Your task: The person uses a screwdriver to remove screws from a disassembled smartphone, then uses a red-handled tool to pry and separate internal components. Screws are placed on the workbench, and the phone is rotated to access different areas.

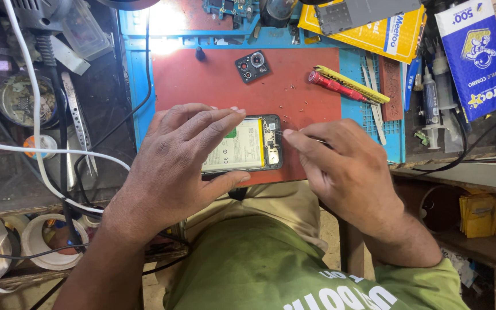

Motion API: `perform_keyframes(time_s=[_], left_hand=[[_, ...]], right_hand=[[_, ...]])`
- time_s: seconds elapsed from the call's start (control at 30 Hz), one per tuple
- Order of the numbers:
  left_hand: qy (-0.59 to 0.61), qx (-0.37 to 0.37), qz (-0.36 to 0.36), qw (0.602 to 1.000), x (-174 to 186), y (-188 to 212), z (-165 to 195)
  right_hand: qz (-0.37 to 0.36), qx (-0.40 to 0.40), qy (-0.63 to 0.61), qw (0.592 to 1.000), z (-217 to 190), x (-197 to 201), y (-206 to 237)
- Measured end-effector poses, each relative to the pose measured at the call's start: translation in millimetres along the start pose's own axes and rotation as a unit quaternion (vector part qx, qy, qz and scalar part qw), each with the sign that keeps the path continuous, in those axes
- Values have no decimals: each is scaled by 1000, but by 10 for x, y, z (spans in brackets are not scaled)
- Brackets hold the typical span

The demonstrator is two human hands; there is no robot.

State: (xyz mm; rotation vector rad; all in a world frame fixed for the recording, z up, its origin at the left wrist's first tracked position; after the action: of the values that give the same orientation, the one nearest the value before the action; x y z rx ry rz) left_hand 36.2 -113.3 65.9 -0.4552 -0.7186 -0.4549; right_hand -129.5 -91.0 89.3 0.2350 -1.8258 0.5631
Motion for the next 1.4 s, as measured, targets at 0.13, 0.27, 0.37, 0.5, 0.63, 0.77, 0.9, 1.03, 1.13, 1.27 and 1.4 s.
perform_keyframes(time_s=[0.13,0.27,0.37,0.5,0.63,0.77,0.9,1.03,1.13,1.27,1.4], left_hand=[[1,-2,0,1000,-9,-4,0],[-4,-1,1,1000,-16,0,-10],[0,3,-2,1000,-23,3,-24],[2,1,3,1000,-14,7,-14],[4,0,7,1000,-2,10,-9],[11,-1,7,1000,-12,8,-16],[4,3,0,1000,-17,14,-31],[-40,-27,28,998,85,25,44],[-96,-22,33,995,198,90,51],[-63,61,-9,996,303,237,-137],[-7,74,2,997,428,329,-234]], right_hand=[[-23,5,16,1000,-21,-62,-34],[-36,15,18,999,-42,-72,-72],[-44,36,28,998,-78,-56,-108],[-68,69,41,995,-106,-58,-131],[-72,59,10,996,-36,-84,-124],[-26,34,-43,998,66,-135,-114],[29,28,-58,998,98,-149,-33],[77,-10,-22,997,199,-85,34],[82,-21,9,996,235,-63,48],[80,-31,22,996,253,-42,77],[71,-49,23,996,310,-34,105]])
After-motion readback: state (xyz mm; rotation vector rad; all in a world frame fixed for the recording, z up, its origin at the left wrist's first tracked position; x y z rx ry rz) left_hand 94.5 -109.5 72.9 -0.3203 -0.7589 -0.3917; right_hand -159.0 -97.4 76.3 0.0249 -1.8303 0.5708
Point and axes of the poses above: each hand's wrist, its own y-axis away from the middle knuckle, its own x-axis out of the back of the hand, z = x × y, the point moved 10 cm from there along -y, towards the middle knuckle, and after that the axes turned 7 degrees about y, right-handed, at the moved point
